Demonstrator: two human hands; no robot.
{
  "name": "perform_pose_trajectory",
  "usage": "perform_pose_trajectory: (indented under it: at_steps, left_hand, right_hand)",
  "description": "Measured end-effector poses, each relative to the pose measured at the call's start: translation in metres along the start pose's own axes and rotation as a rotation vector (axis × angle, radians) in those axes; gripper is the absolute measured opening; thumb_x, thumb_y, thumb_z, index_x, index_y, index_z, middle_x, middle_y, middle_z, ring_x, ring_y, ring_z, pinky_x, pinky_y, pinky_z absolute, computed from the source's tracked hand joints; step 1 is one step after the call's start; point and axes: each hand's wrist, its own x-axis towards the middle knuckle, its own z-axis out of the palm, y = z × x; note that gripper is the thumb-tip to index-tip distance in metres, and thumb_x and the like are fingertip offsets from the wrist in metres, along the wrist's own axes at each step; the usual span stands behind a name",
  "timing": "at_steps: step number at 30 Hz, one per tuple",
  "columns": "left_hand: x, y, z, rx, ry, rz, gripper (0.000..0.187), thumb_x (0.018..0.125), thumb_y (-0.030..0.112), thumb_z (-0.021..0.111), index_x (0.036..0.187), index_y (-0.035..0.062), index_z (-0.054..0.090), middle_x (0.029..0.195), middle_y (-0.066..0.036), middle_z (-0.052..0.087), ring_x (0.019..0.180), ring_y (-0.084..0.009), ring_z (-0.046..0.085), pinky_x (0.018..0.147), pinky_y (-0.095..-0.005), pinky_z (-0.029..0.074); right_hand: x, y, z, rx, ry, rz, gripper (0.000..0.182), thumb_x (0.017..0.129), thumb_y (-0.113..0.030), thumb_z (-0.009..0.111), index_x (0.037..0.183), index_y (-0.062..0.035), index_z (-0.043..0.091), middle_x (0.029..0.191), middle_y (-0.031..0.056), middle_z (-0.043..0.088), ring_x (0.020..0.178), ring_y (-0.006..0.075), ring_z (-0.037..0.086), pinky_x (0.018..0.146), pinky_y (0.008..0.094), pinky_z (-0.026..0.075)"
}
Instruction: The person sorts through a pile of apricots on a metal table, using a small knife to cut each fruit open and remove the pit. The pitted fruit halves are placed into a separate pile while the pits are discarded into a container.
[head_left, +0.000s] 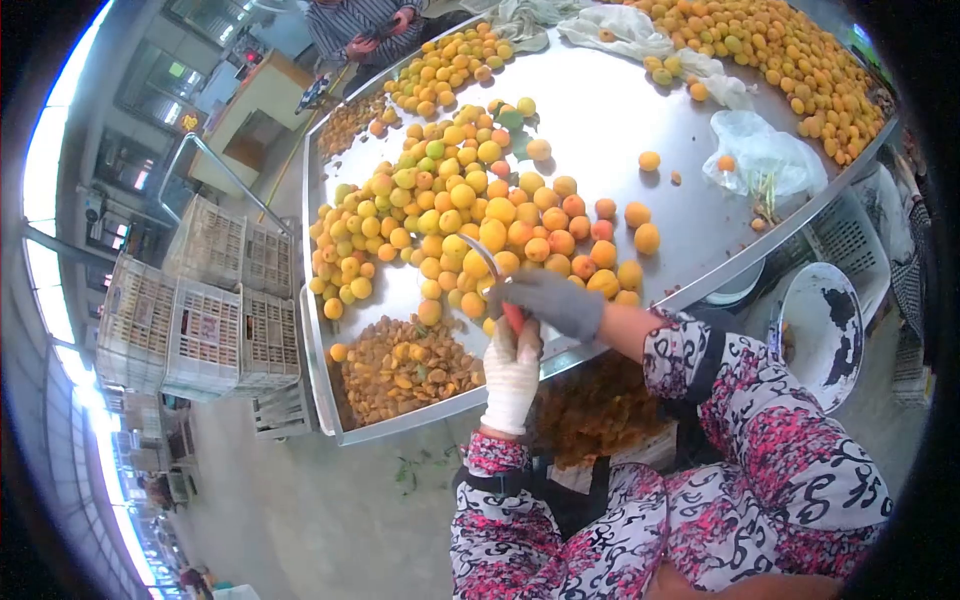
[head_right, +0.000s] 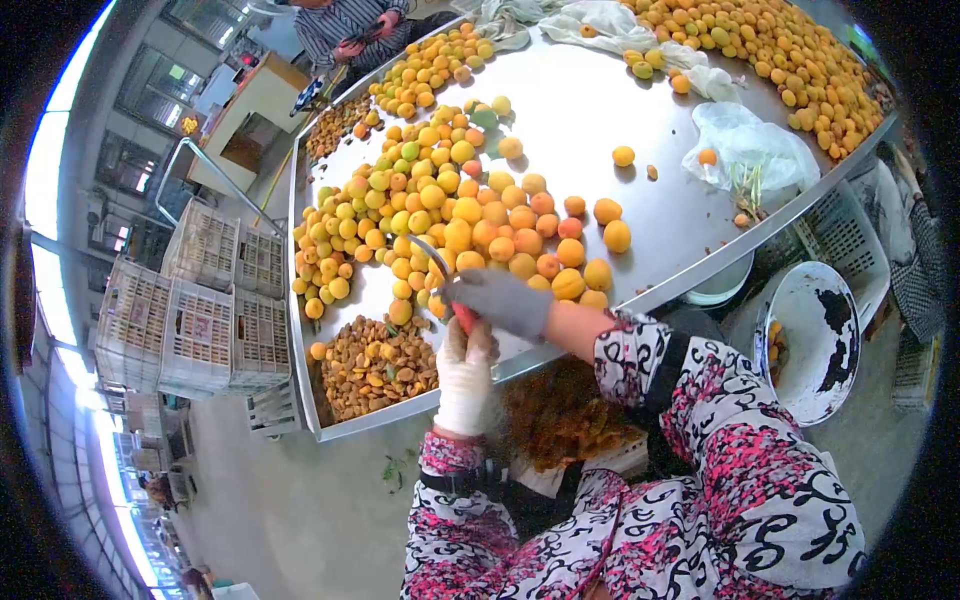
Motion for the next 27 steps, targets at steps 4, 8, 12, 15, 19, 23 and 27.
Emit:
perform_pose_trajectory:
  at_steps: [4,8,12,15,19,23,27]
  left_hand:
    - [0.027,0.02,-0.018,0.131,-0.156,0.111,0.028,0.086,0.018,0.057,0.109,0.0016,0.054,0.089,-0.013,0.059,0.082,-0.0209,0.058,0.072,-0.0313,0.047]
    - [0.087,-0.015,-0.035,0.889,0.165,0.301,0.051,0.078,0.028,0.062,0.122,0.0072,0.046,0.105,-0.022,0.056,0.095,-0.0372,0.055,0.081,-0.0451,0.045]
    - [0.122,-0.027,-0.025,1.143,0.195,0.274,0.058,0.074,0.034,0.065,0.123,0.0083,0.045,0.103,-0.023,0.056,0.093,-0.0379,0.055,0.081,-0.0441,0.044]
    - [0.13,-0.027,-0.035,1.141,0.141,0.209,0.055,0.077,0.028,0.064,0.122,0.0046,0.045,0.102,-0.018,0.057,0.09,-0.0327,0.057,0.079,-0.0395,0.046]
    - [0.107,-0.015,-0.042,0.008,0.014,0.117,0.039,0.083,0.016,0.058,0.118,0.0018,0.047,0.105,-0.005,0.056,0.089,-0.0134,0.053,0.073,-0.0251,0.045]
    - [0.056,0.024,-0.032,-0.277,-0.114,-0.15,0.042,0.084,0.019,0.056,0.121,-0.0002,0.048,0.096,-0.003,0.055,0.076,-0.008,0.048,0.064,-0.0213,0.04]
    - [0.034,0.047,-0.014,-0.204,-0.073,-0.093,0.046,0.083,0.014,0.058,0.125,0.0012,0.045,0.092,-0.003,0.053,0.076,-0.0098,0.048,0.068,-0.0205,0.041]
  right_hand:
    - [0.018,-0.029,-0.063,0.271,0.094,0.055,0.021,0.089,-0.025,0.05,0.095,-0.0055,0.056,0.073,0.0062,0.056,0.069,0.0177,0.056,0.069,0.0293,0.048]
    - [0.002,-0.085,-0.106,0.48,0.432,0.07,0.023,0.086,-0.029,0.053,0.084,-0.0067,0.048,0.063,0.0022,0.048,0.048,0.0113,0.047,0.046,0.0242,0.045]
    - [0.0,-0.069,-0.08,0.302,0.285,0.24,0.026,0.085,-0.031,0.057,0.085,-0.0063,0.049,0.064,0.0023,0.049,0.044,0.0103,0.046,0.04,0.0238,0.042]
    - [0.009,-0.031,-0.048,0.477,0.259,0.206,0.026,0.085,-0.031,0.059,0.088,-0.0072,0.049,0.064,0.0013,0.049,0.043,0.0086,0.044,0.037,0.0215,0.035]
    - [0.018,-0.017,-0.025,0.439,0.256,0.287,0.032,0.083,-0.034,0.061,0.093,-0.0065,0.049,0.065,0.0014,0.05,0.043,0.0081,0.043,0.038,0.0214,0.035]
    - [0.025,-0.017,-0.02,0.136,0.209,0.316,0.047,0.08,-0.043,0.063,0.102,-0.0034,0.05,0.07,0.0035,0.054,0.045,0.0087,0.045,0.04,0.0216,0.037]
    - [0.011,-0.014,-0.018,0.267,-0.037,0.209,0.045,0.083,-0.046,0.056,0.103,-0.0056,0.052,0.079,0.0029,0.056,0.055,0.0095,0.051,0.048,0.0243,0.041]
